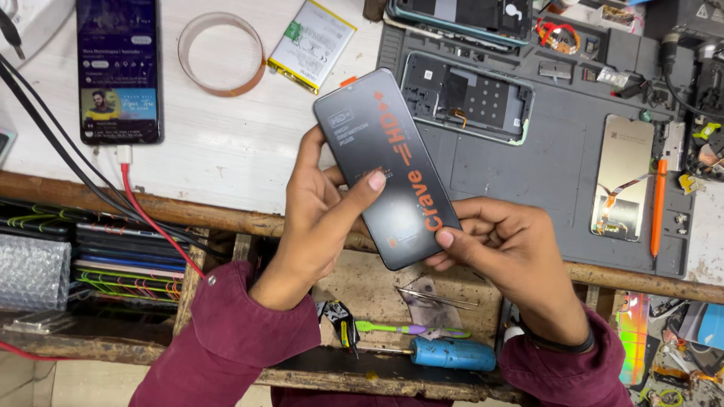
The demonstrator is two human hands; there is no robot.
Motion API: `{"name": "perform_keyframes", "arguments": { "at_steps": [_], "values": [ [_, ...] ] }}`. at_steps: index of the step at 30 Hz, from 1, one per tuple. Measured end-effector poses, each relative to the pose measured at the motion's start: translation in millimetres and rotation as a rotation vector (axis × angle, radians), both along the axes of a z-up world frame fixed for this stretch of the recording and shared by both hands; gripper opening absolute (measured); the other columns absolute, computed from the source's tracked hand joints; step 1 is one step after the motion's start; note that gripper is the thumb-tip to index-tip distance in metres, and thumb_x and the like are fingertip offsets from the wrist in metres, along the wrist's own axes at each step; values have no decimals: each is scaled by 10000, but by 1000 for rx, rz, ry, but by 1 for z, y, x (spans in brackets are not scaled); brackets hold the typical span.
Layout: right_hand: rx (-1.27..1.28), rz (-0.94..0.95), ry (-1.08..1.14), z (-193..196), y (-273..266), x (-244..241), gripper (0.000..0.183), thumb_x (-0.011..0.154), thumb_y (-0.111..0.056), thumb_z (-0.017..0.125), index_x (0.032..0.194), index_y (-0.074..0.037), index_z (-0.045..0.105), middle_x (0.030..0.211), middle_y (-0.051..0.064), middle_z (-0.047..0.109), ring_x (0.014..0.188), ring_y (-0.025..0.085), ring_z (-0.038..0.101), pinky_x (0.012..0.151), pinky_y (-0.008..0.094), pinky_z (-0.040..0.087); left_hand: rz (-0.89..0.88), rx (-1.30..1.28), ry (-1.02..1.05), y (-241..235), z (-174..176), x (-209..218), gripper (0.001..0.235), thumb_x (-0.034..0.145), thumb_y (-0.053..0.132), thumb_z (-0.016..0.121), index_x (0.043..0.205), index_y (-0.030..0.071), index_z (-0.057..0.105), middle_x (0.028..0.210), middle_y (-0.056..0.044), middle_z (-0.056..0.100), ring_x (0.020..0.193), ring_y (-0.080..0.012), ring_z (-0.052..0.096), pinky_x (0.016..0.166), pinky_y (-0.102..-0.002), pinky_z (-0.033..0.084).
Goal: The person applies adhesive to the edges of a smartphone chassis, then places a display assembly onto the frame and presses it into place. The person handles the phone body and display, using a small adhesive tube and tweezers on a cluttered workbench.
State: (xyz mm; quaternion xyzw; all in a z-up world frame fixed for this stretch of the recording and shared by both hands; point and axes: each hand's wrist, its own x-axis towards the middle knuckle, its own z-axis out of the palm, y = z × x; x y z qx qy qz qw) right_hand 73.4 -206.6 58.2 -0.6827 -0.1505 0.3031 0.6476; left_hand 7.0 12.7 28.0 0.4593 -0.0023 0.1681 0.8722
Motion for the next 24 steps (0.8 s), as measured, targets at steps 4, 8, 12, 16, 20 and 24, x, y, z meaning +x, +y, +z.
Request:
{"name": "perform_keyframes", "arguments": {
  "at_steps": [4,8,12,16,20,24],
  "values": [
    [-30,112,-220,-5,2,7,248,892,-23,719,1123,62,688,985,82,783,894,116,753,791,266,626,63,136,-78,-2,7,-9,723,992,-54,647,1561,9,206,1249,-212,671,1115,-204,708,961,-351,631],
    [-115,121,-232,-14,2,15,215,881,-33,765,1077,45,722,941,74,789,862,97,725,743,248,583,79,220,-102,-6,6,-12,696,993,-57,645,1542,4,222,1199,-213,684,1064,-209,729,912,-338,637],
    [-44,149,-211,-22,5,19,222,891,-30,759,1092,45,701,967,68,794,897,85,729,770,243,593,92,267,-87,-5,4,-10,648,982,-54,650,1496,-4,260,1170,-218,697,1038,-215,740,868,-327,644],
    [39,116,-212,-24,8,14,353,852,-11,774,1173,31,632,991,64,774,888,93,733,763,245,596,140,243,-167,-6,-1,-4,634,1003,-50,642,1498,8,251,1238,-210,662,1107,-209,714,930,-324,636],
    [83,-102,-328,-13,-3,17,438,864,2,760,1277,31,617,991,91,777,883,105,716,735,241,569,157,170,-87,-5,-6,-3,560,949,6,647,1427,8,355,1208,-143,666,1054,-189,719,786,-332,648],
    [180,-231,-446,5,-26,32,378,913,18,720,1278,68,634,1070,121,767,964,132,730,853,258,602,164,307,-74,2,-11,-5,215,1080,19,702,1215,-143,661,1095,-155,733,1043,-147,657,919,-244,547]
  ]
}}
